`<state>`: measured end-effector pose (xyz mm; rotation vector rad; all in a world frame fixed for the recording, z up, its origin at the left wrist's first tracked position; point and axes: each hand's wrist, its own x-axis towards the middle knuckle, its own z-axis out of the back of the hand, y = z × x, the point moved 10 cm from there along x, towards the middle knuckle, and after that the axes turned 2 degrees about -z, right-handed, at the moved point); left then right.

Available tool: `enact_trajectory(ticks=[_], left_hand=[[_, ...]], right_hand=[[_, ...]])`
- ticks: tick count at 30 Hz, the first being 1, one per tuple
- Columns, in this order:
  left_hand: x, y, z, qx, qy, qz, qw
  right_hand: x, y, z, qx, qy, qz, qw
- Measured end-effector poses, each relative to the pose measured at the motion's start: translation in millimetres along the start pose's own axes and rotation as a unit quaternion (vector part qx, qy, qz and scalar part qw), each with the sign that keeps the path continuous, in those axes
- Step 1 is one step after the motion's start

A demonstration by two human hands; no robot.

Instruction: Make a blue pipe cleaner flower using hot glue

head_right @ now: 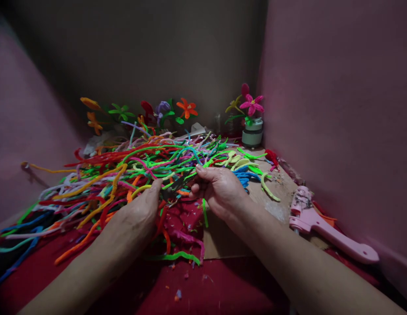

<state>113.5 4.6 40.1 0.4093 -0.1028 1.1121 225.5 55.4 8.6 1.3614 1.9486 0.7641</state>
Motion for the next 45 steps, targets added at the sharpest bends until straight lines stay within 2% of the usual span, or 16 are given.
enact_trajectory(ticks=[6,9,11,14,17,19,24,26,27,32,36,39,42,45], left_hand=[[0,3,-4.7,-0.01,0.033,0.012,0.999],[0,6,-4.6,-0.063,0.028,0.02,0.997],[0,11,3.7,-0.116,-0.013,0.038,0.992],[-4,28,23.9,-0.2,-0.107,0.109,0.968],[-11,46,40.1,-0.317,-0.184,0.176,0.914],[-14,55,44.0,-0.414,-0.212,0.209,0.86],[-14,66,31.6,-0.651,-0.201,0.262,0.684],[-14,70,29.9,-0.688,-0.213,0.276,0.636],[-15,73,30.3,-0.693,-0.222,0.282,0.625],[-15,79,33.9,-0.691,-0.242,0.277,0.622],[-11,71,27.4,-0.73,-0.214,0.265,0.592],[-11,66,27.6,-0.739,-0.224,0.267,0.577],[-12,59,28.7,-0.739,-0.222,0.256,0.583],[-10,52,27.5,-0.736,-0.205,0.232,0.603]], right_hand=[[1,4,1,-0.01,0.002,0.023,1.0],[1,7,4,-0.014,-0.009,0.04,0.999],[1,8,4,-0.018,-0.012,0.045,0.999],[1,8,2,-0.023,-0.002,0.047,0.999],[0,6,-2,-0.037,0.015,0.048,0.998],[-1,7,-6,-0.049,0.03,0.053,0.997],[-5,14,-10,-0.061,0.037,0.094,0.993],[-5,15,-13,-0.067,0.042,0.103,0.991],[-6,15,-13,-0.071,0.043,0.103,0.991],[-6,13,-13,-0.074,0.041,0.107,0.991],[-7,15,-13,-0.03,0.046,0.117,0.992],[-8,10,-17,-0.029,0.059,0.103,0.993],[-9,-1,-23,-0.072,0.088,0.077,0.991],[-10,-6,-27,-0.1,0.106,0.079,0.986]])
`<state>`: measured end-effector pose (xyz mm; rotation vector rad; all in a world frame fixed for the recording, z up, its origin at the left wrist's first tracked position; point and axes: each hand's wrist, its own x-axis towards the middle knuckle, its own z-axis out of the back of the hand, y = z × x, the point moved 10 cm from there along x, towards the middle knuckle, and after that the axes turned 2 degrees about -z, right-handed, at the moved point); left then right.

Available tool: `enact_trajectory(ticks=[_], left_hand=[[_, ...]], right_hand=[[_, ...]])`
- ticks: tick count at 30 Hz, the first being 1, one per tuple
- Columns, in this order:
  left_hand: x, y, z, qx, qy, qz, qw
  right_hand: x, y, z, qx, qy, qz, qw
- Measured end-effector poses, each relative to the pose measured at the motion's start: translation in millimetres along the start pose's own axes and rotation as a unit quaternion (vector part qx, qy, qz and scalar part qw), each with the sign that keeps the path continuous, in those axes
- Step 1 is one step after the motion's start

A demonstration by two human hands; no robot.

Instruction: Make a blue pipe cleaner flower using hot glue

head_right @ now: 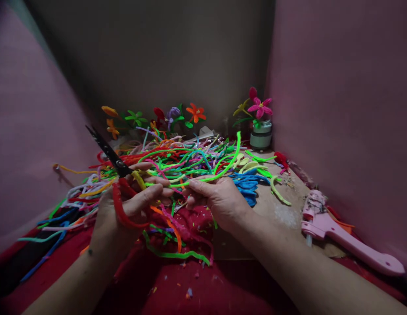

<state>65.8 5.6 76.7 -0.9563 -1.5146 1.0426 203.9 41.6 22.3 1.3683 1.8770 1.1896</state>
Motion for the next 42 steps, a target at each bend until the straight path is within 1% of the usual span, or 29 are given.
enact_trajectory(ticks=[2,4,7,12,19,22,25,27,30,33,36,39,42], left_hand=[[0,1,-0.4,0.01,0.009,-0.011,1.0],[2,2,1.8,0.013,0.004,-0.017,1.0],[5,5,4.4,0.01,-0.005,-0.009,1.0],[4,2,5.6,0.049,-0.008,-0.007,0.999],[2,-4,11.7,0.088,-0.029,-0.023,0.995],[1,-9,11.1,0.109,-0.045,-0.023,0.993],[0,-14,10.1,0.131,-0.059,-0.037,0.989],[0,-15,9.6,0.141,-0.058,-0.048,0.987],[1,-16,9.6,0.144,-0.051,-0.058,0.986],[1,-16,10.0,0.134,-0.047,-0.057,0.988],[5,-7,10.2,0.093,-0.025,-0.019,0.995],[12,6,10.4,0.012,0.014,0.029,0.999],[17,16,8.4,-0.05,0.044,0.065,0.996]], right_hand=[[0,1,1,-0.001,-0.006,0.012,1.0],[0,4,3,-0.003,-0.012,0.025,1.0],[0,6,3,-0.012,-0.009,0.034,0.999],[2,7,2,0.053,0.004,0.03,0.998],[3,11,6,0.084,-0.03,0.034,0.995],[3,11,10,0.088,-0.043,0.027,0.995],[3,10,12,0.089,-0.045,0.026,0.995],[4,11,14,0.093,-0.048,0.033,0.994],[5,15,20,0.103,-0.075,0.045,0.991],[5,19,26,0.111,-0.104,0.052,0.987],[4,24,29,0.1,-0.116,0.063,0.986],[2,29,26,0.076,-0.1,0.075,0.989],[1,29,16,0.061,-0.061,0.068,0.994]])
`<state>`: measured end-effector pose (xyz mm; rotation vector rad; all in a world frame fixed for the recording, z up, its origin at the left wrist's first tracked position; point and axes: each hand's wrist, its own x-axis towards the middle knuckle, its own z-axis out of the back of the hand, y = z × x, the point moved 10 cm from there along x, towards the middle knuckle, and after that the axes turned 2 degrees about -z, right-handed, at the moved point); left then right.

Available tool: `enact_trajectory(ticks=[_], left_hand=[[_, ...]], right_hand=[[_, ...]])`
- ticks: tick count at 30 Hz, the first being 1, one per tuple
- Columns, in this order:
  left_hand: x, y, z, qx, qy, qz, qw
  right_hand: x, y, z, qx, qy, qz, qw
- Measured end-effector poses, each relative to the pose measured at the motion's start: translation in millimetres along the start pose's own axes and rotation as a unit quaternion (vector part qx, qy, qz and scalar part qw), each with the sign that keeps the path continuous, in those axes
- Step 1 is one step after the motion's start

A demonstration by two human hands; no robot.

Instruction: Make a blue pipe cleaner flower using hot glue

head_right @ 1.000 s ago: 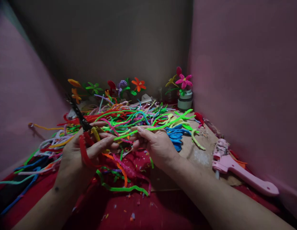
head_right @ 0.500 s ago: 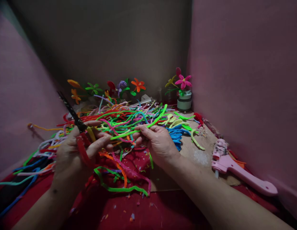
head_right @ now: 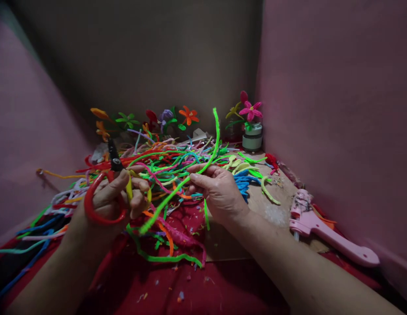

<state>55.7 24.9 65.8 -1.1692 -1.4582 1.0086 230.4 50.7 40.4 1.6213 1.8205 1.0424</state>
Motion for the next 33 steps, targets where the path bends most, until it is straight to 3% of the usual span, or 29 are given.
enact_trajectory(ticks=[4,10,13,24,33], left_hand=[[-8,14,-14.2,0.027,0.033,0.056,0.998],[-22,26,-35.2,0.065,0.079,0.089,0.991],[-23,28,-37.2,0.059,0.096,0.094,0.989],[-24,36,-38.7,0.011,0.12,0.117,0.986],[-25,41,-38.8,0.024,0.137,0.134,0.981]], right_hand=[[-6,-6,-12,-0.01,0.042,-0.007,0.999],[-12,-17,-21,-0.053,0.08,-0.008,0.995],[-14,-18,-23,-0.066,0.096,-0.006,0.993],[-12,-40,-21,-0.044,0.105,-0.111,0.987],[-13,-36,-26,-0.066,0.126,-0.099,0.985]])
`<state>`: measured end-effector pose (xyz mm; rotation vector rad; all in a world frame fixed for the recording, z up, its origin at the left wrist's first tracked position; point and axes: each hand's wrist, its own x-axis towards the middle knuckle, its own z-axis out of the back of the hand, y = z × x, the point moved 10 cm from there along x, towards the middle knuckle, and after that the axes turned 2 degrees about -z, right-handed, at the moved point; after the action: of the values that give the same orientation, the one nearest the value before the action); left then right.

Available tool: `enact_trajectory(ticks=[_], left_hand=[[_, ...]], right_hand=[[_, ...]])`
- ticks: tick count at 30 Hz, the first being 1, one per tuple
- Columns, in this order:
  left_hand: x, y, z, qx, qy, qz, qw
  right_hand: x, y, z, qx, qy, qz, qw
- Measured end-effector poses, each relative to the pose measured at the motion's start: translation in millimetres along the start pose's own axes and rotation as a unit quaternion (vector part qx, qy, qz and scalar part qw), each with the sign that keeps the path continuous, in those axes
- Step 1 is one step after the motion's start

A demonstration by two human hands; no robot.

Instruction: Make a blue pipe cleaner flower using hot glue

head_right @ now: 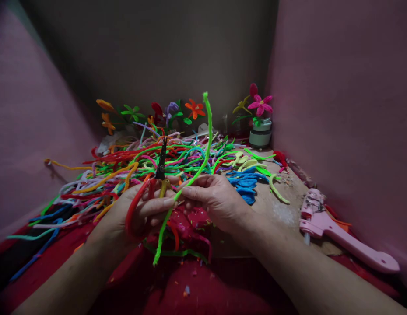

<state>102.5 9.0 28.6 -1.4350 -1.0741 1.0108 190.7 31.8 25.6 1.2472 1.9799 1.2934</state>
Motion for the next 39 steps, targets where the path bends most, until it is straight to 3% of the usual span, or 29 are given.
enact_trajectory(ticks=[8,12,14,17,19,24,27,29,33,39], left_hand=[[2,3,0.5,-0.013,-0.008,0.027,1.0],[0,-8,13.4,0.068,-0.07,-0.031,0.995],[-7,-25,22.3,0.168,-0.126,-0.092,0.973],[-26,-54,29.0,0.312,-0.211,-0.18,0.909],[-31,-59,27.3,0.33,-0.223,-0.196,0.896],[-12,-12,21.2,0.207,-0.142,-0.125,0.96],[-5,8,29.3,0.157,-0.139,-0.125,0.97],[-5,9,28.8,0.213,-0.121,-0.127,0.961],[-9,1,7.9,0.475,-0.042,-0.111,0.872],[-3,1,-7.3,0.657,-0.017,-0.106,0.746]], right_hand=[[2,-3,5,0.017,-0.02,-0.003,1.0],[2,5,17,0.006,-0.071,0.026,0.997],[1,14,25,-0.022,-0.113,0.047,0.992],[-4,31,31,-0.091,-0.156,0.093,0.979],[-6,39,30,-0.126,-0.161,0.116,0.972],[-8,41,30,-0.132,-0.17,0.127,0.968],[-8,40,30,-0.133,-0.167,0.121,0.969],[-8,39,31,-0.13,-0.164,0.113,0.971],[-6,35,33,-0.09,-0.157,0.098,0.979],[-4,32,34,-0.049,-0.157,0.096,0.982]])
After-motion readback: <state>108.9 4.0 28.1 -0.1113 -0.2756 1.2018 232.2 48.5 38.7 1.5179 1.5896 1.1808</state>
